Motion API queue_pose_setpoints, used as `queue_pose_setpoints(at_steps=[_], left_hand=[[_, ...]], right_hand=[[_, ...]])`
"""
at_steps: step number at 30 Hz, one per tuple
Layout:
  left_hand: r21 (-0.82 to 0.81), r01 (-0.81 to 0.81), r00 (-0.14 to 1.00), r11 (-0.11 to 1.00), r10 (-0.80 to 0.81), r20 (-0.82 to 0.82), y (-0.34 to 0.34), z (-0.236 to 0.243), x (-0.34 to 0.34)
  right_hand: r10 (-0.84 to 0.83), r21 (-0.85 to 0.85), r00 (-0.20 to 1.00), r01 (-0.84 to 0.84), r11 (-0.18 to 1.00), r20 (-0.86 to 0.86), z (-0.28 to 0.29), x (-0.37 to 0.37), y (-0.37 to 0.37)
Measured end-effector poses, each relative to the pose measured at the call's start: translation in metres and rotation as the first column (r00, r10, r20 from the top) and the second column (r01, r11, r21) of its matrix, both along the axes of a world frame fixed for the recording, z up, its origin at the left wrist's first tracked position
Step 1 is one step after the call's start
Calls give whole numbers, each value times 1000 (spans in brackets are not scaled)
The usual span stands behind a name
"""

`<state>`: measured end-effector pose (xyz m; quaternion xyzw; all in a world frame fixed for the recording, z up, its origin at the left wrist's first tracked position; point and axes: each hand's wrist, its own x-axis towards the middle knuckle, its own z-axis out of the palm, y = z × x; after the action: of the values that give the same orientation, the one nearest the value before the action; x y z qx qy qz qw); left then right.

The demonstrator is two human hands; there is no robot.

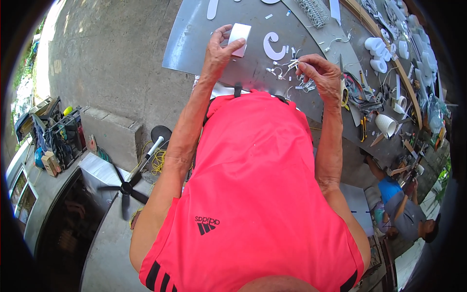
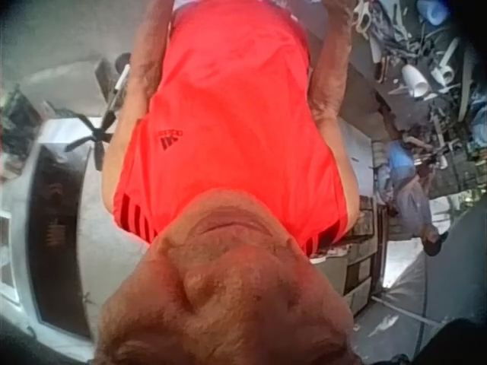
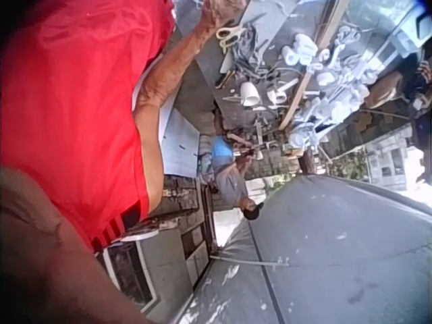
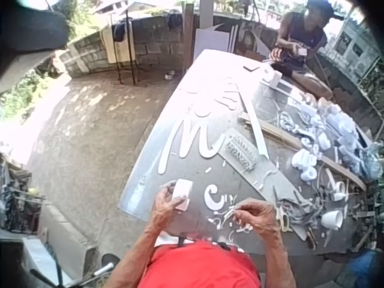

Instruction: Attaching spacers or components to the back of plastic sign letters on a workbench.

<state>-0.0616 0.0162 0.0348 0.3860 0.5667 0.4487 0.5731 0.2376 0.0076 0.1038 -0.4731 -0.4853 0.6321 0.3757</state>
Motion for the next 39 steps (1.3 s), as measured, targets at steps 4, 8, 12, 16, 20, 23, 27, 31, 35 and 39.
queue_pose_setpoints(at_steps=[4, 8, 12, 16, 20, 23, 27, 31, 35, 39], left_hand=[[-292, -25, 530, 956, 260, 807, -3, -20, -21], [-397, -168, 516, 902, 424, 744, -17, -20, -14], [-456, -199, 739, 868, 438, 511, -13, 5, -9], [-324, -225, 965, 919, 256, 56, -27, 1, -13], [-214, -152, 881, 965, 34, -472, -31, 6, -14], [-79, -286, 802, 955, 193, -565, -36, -3, -9], [-103, -224, 765, 969, 110, -634, -39, -11, -16], [14, -162, 648, 987, 117, -752, -40, -2, -13], [-54, -102, 552, 993, 11, -833, -40, -5, -14], [-150, -46, 472, 988, -111, -875, -39, -2, -12]], right_hand=[[-16, -43, 999, 14, 999, -30, -12, -8, -2], [-22, -107, 1000, 20, 994, -21, -20, -21, 0], [-2, -123, 999, 8, 992, 44, -25, -26, 0], [-2, -119, 998, 9, 993, 55, -26, -28, -1], [-10, -120, 999, 15, 993, 42, -30, -24, -1], [-16, -122, 998, 24, 992, 66, -29, -24, -3], [-38, -126, 998, 43, 991, 40, -28, -24, -5], [-44, -121, 999, 47, 992, 33, -27, -25, -4], [-60, -110, 998, 61, 992, 14, -24, -30, -4], [-38, -113, 999, 41, 993, 29, -23, -32, -4]])
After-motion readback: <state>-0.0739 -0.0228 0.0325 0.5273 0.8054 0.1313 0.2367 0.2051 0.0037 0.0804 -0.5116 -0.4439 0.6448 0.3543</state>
